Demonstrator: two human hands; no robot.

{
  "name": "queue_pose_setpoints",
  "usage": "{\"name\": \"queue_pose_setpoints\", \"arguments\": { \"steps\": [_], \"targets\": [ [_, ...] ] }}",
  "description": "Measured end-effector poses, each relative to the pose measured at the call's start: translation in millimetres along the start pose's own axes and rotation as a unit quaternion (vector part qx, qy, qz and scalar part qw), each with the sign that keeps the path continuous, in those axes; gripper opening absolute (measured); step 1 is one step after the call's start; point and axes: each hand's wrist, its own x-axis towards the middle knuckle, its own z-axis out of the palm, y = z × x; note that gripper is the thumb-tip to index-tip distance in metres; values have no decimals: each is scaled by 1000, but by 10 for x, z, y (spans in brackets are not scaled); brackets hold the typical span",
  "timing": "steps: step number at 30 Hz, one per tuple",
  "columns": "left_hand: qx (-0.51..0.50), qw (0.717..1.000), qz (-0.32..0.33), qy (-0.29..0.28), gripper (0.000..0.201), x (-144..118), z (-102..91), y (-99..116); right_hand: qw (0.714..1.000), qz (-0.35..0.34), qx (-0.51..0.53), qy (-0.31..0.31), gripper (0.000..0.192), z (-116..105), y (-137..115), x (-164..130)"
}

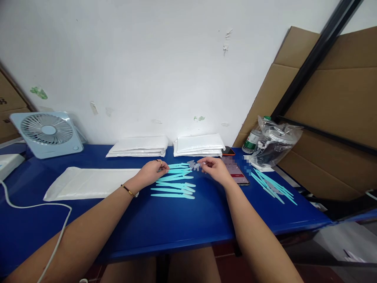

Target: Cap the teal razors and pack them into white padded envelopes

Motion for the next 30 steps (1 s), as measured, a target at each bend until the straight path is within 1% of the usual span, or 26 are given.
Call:
{"name": "queue_pose_setpoints", "arguments": {
  "steps": [2,4,7,10,15,21,24,26,29,30],
  "targets": [
    [-17,1000,-3,0,20,6,10,-17,998,28,63,-5,36,19,-8,9],
    [-39,999,-8,10,21,14,12,-30,994,45,101,3,33,51,-10,18],
    [-79,996,-20,23,22,26,-3,-33,988,46,146,35,29,106,-14,28],
    [-117,992,-34,29,24,30,-27,-15,979,42,193,47,29,145,-48,22],
    [-153,986,-52,31,27,30,-41,16,981,30,191,23,28,164,-125,-10],
    [-187,981,-53,28,30,36,-22,27,984,15,180,9,29,206,-125,-5],
    [-204,978,-48,16,32,22,-39,67,984,9,177,-19,29,244,-156,-17],
    [-212,976,-45,1,33,-1,-67,111,983,11,173,-58,29,242,-195,-41],
    [-184,981,-22,-53,31,-53,-112,184,980,34,135,-140,29,162,-222,-75],
    [-161,984,-10,-72,29,-72,-119,206,981,43,109,-155,30,119,-207,-77]
  ]
}}
